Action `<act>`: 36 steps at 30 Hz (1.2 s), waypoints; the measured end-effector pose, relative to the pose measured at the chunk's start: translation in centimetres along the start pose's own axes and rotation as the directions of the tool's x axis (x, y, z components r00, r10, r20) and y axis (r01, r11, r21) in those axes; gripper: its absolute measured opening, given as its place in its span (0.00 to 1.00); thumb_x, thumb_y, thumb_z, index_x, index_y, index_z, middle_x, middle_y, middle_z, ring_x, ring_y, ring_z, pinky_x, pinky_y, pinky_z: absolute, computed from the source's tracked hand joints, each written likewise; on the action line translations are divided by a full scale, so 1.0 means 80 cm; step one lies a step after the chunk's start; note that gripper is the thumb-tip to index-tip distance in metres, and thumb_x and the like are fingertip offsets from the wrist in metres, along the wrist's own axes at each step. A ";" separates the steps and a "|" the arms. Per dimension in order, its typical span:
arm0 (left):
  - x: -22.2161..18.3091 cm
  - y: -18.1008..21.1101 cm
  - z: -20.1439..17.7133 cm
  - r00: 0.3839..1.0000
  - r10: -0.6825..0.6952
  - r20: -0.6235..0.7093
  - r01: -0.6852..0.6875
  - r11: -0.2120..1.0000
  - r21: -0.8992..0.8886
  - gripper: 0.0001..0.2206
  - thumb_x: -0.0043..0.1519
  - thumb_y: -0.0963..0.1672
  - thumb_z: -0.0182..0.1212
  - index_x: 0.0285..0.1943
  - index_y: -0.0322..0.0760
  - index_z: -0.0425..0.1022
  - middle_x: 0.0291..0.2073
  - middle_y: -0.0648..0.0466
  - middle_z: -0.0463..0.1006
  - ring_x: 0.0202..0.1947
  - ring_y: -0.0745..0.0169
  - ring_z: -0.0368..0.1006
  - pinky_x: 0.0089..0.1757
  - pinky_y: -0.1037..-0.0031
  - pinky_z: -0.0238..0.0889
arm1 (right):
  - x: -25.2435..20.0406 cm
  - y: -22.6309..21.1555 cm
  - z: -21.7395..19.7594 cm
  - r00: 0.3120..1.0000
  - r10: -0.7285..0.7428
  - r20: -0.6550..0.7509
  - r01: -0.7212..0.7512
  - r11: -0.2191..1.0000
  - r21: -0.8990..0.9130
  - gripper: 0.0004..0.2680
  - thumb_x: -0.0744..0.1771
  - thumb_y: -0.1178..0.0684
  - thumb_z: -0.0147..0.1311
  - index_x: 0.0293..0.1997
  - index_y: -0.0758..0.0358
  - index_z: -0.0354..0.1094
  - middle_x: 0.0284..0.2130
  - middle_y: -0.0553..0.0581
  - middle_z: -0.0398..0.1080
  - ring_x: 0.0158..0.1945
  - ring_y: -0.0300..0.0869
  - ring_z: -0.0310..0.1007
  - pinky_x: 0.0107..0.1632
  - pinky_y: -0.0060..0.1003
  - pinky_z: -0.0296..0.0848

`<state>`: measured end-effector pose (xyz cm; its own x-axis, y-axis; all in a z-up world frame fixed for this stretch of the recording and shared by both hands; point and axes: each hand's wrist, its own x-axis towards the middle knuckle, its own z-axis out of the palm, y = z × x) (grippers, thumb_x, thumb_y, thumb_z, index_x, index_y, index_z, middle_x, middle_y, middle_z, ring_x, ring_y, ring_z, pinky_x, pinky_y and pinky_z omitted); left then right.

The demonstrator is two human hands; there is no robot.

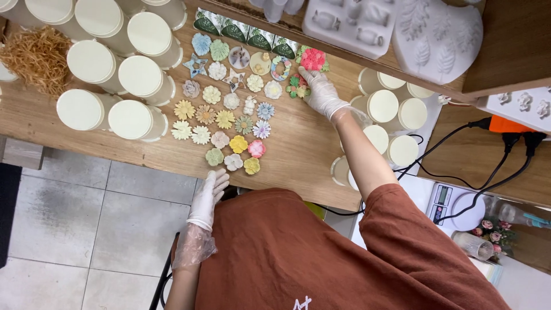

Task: Arranging and sorting decorative candle wax flowers and shapes on a workbench and melting wax for application.

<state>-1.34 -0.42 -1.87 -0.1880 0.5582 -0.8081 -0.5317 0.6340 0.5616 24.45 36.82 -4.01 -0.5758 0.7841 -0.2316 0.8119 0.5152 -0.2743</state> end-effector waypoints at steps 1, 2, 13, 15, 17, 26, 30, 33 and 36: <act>0.000 0.002 0.000 1.000 -0.001 0.000 0.001 1.000 0.004 0.28 0.67 0.57 0.43 0.68 0.40 0.71 0.63 0.49 0.76 0.64 0.58 0.70 0.62 0.65 0.56 | -0.002 -0.002 0.003 1.000 0.003 0.000 -0.003 1.000 0.003 0.32 0.61 0.54 0.65 0.74 0.53 0.53 0.63 0.63 0.62 0.66 0.58 0.60 0.65 0.51 0.62; 0.003 0.006 0.003 1.000 0.010 0.011 -0.010 1.000 0.005 0.28 0.68 0.57 0.43 0.68 0.40 0.71 0.63 0.49 0.76 0.64 0.58 0.70 0.62 0.66 0.56 | -0.002 -0.001 0.002 1.000 0.000 -0.012 0.000 1.000 -0.012 0.31 0.62 0.54 0.65 0.75 0.53 0.53 0.63 0.63 0.63 0.66 0.58 0.60 0.65 0.52 0.62; 0.014 0.030 0.022 0.999 0.003 0.047 -0.007 0.996 0.091 0.27 0.68 0.56 0.42 0.68 0.42 0.72 0.63 0.51 0.77 0.64 0.57 0.70 0.63 0.64 0.55 | -0.027 -0.012 -0.007 0.998 0.038 -0.044 -0.034 0.996 0.086 0.32 0.60 0.54 0.66 0.74 0.55 0.56 0.62 0.62 0.65 0.64 0.57 0.63 0.63 0.48 0.64; 0.024 0.023 0.021 0.997 -0.002 0.071 -0.004 0.996 0.093 0.27 0.69 0.56 0.40 0.69 0.42 0.70 0.64 0.50 0.76 0.65 0.58 0.69 0.63 0.63 0.55 | -0.037 -0.014 -0.001 0.921 0.388 -0.031 -0.374 0.905 0.203 0.28 0.63 0.45 0.70 0.70 0.59 0.62 0.64 0.61 0.67 0.69 0.54 0.63 0.70 0.45 0.64; 0.032 0.021 0.020 0.997 -0.012 0.074 0.006 0.996 0.087 0.27 0.69 0.56 0.40 0.70 0.42 0.69 0.64 0.51 0.76 0.65 0.58 0.69 0.63 0.63 0.54 | -0.043 -0.008 0.021 0.863 0.493 -0.111 -0.436 0.837 0.331 0.33 0.58 0.45 0.73 0.68 0.62 0.61 0.64 0.62 0.63 0.68 0.54 0.60 0.70 0.43 0.62; 0.027 0.013 0.019 0.997 -0.034 0.062 0.028 0.995 0.093 0.27 0.69 0.55 0.40 0.69 0.40 0.70 0.64 0.50 0.75 0.65 0.58 0.69 0.63 0.63 0.55 | -0.044 -0.004 0.054 0.741 0.656 -0.139 -0.520 0.693 0.498 0.36 0.54 0.44 0.77 0.66 0.60 0.63 0.64 0.61 0.58 0.68 0.54 0.55 0.69 0.41 0.58; 0.031 0.009 0.014 0.997 -0.030 0.073 0.024 0.997 0.074 0.27 0.69 0.56 0.39 0.69 0.39 0.70 0.64 0.50 0.75 0.65 0.58 0.69 0.63 0.63 0.54 | -0.036 0.001 0.064 0.710 0.679 -0.185 -0.526 0.686 0.503 0.33 0.54 0.44 0.77 0.63 0.58 0.67 0.63 0.60 0.60 0.66 0.53 0.58 0.68 0.41 0.61; 0.030 0.007 0.012 0.997 -0.039 0.068 0.034 0.997 0.072 0.27 0.69 0.56 0.40 0.69 0.40 0.70 0.64 0.51 0.75 0.65 0.59 0.69 0.63 0.63 0.53 | -0.037 -0.005 0.060 0.705 0.679 -0.203 -0.521 0.690 0.502 0.32 0.54 0.44 0.78 0.62 0.57 0.68 0.63 0.59 0.60 0.66 0.53 0.58 0.67 0.41 0.61; 0.037 -0.002 0.009 0.998 -0.043 0.054 0.041 0.998 0.041 0.27 0.69 0.56 0.41 0.69 0.39 0.69 0.64 0.50 0.75 0.65 0.58 0.69 0.63 0.63 0.53 | -0.039 -0.016 0.046 0.700 0.690 -0.184 -0.528 0.673 0.518 0.31 0.54 0.45 0.77 0.62 0.54 0.70 0.62 0.59 0.60 0.65 0.53 0.59 0.67 0.41 0.62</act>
<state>-1.20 1.52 -4.18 -0.1196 0.5583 -0.8209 -0.5051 0.6777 0.5345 24.87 32.41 -6.37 0.1753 0.9679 -0.1800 0.8007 -0.2466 -0.5460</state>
